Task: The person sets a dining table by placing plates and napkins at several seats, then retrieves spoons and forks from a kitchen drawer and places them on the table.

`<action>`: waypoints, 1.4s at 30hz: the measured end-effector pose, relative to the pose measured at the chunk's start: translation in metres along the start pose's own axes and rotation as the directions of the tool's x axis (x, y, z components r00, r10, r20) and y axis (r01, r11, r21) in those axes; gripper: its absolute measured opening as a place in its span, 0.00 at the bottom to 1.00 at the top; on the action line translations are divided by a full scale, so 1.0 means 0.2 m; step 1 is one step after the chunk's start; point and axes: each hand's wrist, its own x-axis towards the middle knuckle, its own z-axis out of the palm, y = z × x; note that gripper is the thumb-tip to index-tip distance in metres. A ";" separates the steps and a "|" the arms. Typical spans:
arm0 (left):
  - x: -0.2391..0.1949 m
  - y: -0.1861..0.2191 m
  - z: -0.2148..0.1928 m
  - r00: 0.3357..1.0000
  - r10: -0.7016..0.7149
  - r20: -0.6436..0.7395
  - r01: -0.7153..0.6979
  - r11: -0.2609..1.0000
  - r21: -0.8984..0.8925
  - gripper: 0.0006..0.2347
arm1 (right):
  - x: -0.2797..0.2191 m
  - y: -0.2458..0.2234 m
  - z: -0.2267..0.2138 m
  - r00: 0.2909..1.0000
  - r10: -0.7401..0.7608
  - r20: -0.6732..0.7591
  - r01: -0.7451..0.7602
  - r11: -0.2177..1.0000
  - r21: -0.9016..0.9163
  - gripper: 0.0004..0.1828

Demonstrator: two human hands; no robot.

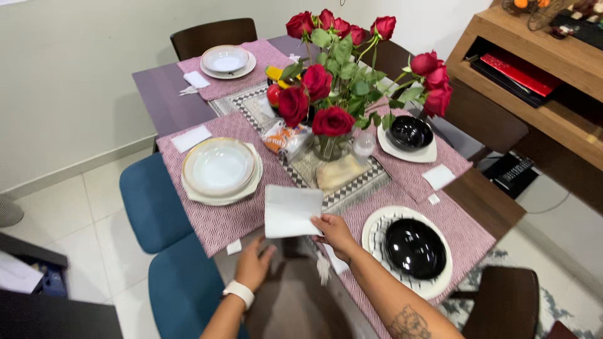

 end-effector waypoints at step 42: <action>-0.89 0.05 -0.15 0.831 -0.413 0.372 0.068 0.740 0.670 0.34 | -0.30 0.78 0.64 0.737 -0.068 0.673 0.319 0.912 -0.257 0.15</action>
